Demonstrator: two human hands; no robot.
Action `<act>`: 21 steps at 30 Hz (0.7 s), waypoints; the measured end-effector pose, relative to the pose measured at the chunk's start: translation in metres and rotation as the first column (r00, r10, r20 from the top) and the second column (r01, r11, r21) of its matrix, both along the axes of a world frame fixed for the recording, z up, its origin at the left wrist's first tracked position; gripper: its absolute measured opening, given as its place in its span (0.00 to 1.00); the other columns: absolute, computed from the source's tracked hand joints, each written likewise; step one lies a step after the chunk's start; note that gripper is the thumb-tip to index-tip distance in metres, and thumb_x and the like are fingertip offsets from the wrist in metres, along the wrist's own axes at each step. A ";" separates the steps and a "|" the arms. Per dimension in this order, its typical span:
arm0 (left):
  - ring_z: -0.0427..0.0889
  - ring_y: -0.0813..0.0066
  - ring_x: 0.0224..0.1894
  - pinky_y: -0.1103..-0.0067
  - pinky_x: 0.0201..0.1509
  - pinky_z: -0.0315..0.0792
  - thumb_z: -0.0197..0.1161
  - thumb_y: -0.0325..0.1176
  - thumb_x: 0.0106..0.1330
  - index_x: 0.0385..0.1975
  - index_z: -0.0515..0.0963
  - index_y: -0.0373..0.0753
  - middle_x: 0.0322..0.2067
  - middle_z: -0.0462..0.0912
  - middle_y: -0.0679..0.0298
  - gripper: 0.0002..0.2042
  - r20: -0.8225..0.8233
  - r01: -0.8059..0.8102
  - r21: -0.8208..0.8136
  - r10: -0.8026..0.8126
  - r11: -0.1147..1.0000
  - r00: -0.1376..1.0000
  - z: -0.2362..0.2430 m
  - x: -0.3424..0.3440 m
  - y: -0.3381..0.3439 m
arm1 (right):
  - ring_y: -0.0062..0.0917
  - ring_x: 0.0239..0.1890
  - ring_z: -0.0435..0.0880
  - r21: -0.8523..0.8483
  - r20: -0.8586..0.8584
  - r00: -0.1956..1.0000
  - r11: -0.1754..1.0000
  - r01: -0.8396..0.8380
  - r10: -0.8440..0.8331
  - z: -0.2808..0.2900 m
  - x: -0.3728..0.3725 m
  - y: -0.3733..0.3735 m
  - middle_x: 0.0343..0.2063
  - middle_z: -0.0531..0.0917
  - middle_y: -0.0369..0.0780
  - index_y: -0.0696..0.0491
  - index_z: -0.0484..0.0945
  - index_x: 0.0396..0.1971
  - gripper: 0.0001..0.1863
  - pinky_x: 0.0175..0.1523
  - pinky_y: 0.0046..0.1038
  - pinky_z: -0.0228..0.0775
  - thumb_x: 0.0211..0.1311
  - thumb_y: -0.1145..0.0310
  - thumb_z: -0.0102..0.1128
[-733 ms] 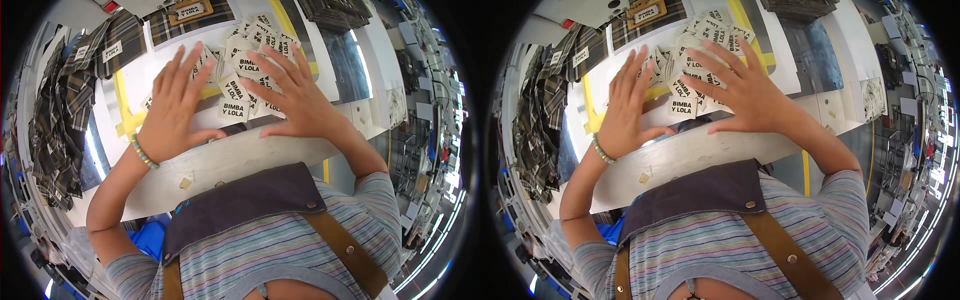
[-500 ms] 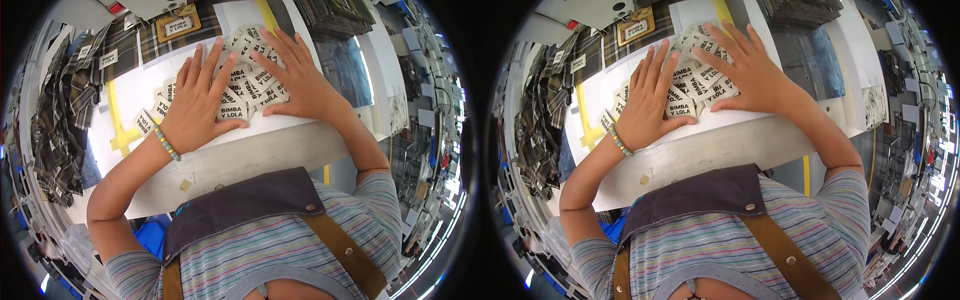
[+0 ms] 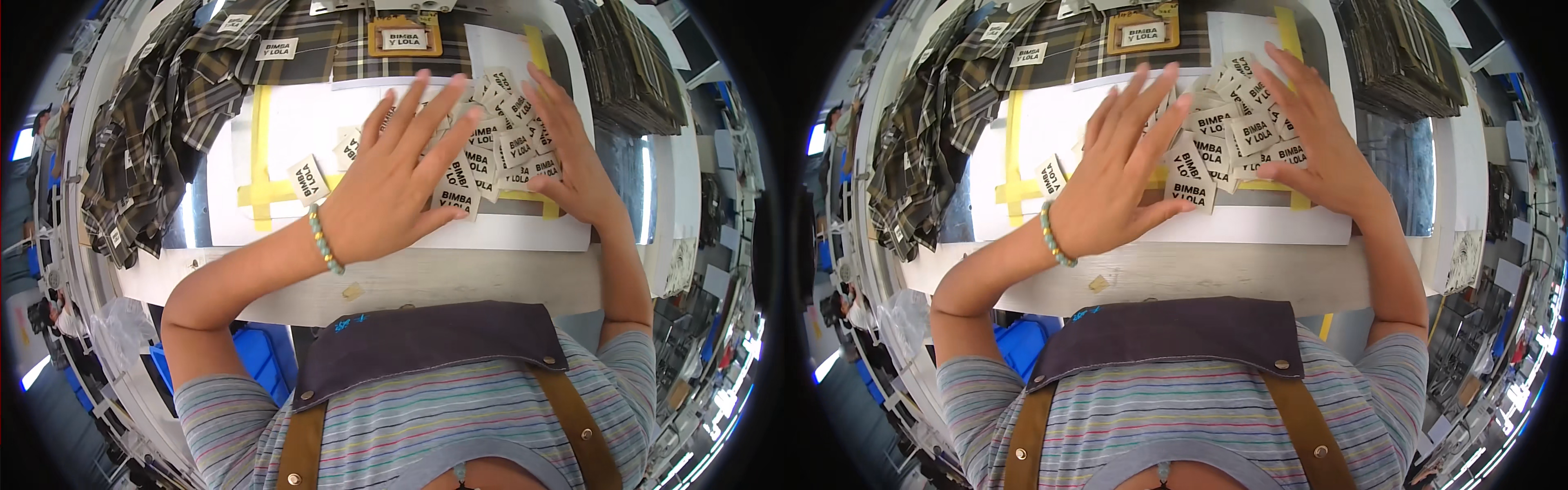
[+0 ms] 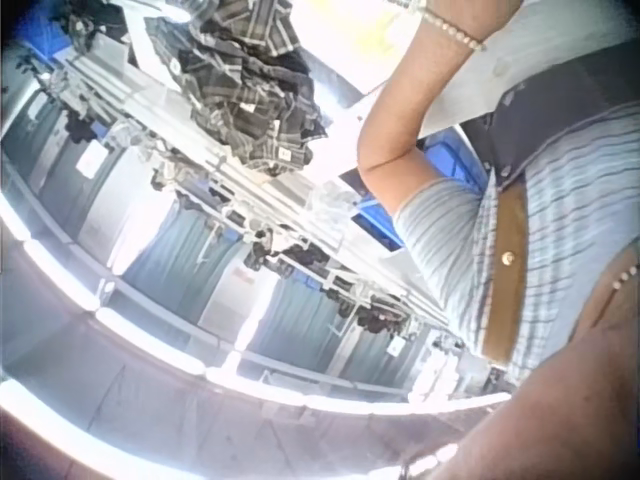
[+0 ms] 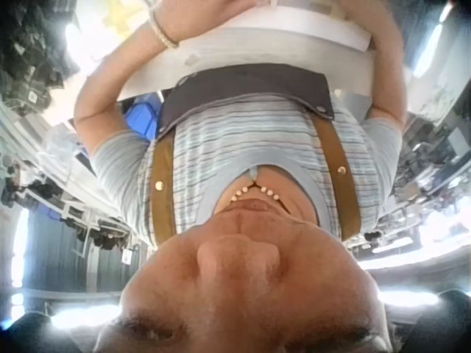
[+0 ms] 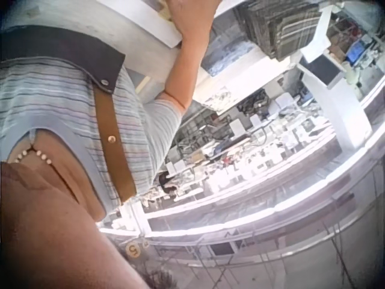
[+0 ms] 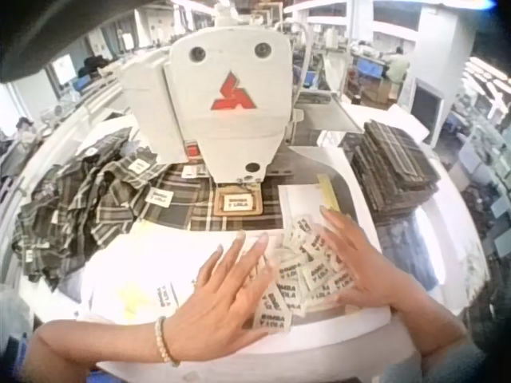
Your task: The person repeatedly picks up small rectangular fabric labels and plaid fabric pieces, aligns them under a sewing machine presser foot, and stitches them together. The finished items are moved to a stack on the left side of the table.
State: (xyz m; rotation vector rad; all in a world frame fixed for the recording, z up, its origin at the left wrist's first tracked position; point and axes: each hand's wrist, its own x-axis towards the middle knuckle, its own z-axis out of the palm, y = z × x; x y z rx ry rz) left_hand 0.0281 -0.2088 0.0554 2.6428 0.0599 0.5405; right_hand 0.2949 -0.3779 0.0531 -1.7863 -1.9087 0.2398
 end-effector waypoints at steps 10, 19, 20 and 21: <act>0.48 0.32 0.83 0.46 0.83 0.46 0.72 0.59 0.66 0.83 0.51 0.39 0.83 0.46 0.40 0.52 -0.047 -0.169 0.026 0.170 0.985 0.984 -0.027 -0.012 0.020 | 0.52 0.83 0.53 -0.045 0.176 0.984 0.999 0.012 -0.004 -0.002 -0.018 0.010 0.82 0.55 0.48 0.47 0.59 0.82 0.53 0.85 0.57 0.41 0.66 0.33 0.64; 0.51 0.31 0.81 0.47 0.82 0.53 0.67 0.64 0.67 0.81 0.55 0.39 0.82 0.48 0.42 0.51 0.053 0.031 0.069 -0.034 0.997 0.998 -0.031 0.061 0.004 | 0.53 0.81 0.58 -0.012 0.049 0.999 1.000 0.013 -0.012 -0.011 -0.020 0.014 0.82 0.57 0.48 0.48 0.59 0.82 0.50 0.81 0.51 0.55 0.68 0.36 0.64; 0.52 0.32 0.81 0.48 0.82 0.53 0.67 0.65 0.67 0.81 0.55 0.39 0.82 0.49 0.44 0.51 0.040 -0.002 0.129 -0.003 0.992 0.999 -0.029 0.059 0.001 | 0.53 0.81 0.58 0.010 0.030 1.000 1.000 -0.005 0.005 -0.011 -0.019 0.015 0.82 0.57 0.48 0.48 0.59 0.82 0.49 0.82 0.51 0.54 0.69 0.37 0.64; 0.52 0.33 0.82 0.49 0.82 0.54 0.67 0.65 0.67 0.82 0.56 0.40 0.83 0.49 0.45 0.50 0.030 -0.033 0.186 0.028 0.982 0.999 -0.025 0.058 -0.001 | 0.53 0.81 0.57 0.030 0.013 1.000 0.999 -0.021 0.021 -0.011 -0.018 0.015 0.82 0.57 0.48 0.49 0.59 0.82 0.49 0.82 0.51 0.53 0.70 0.37 0.63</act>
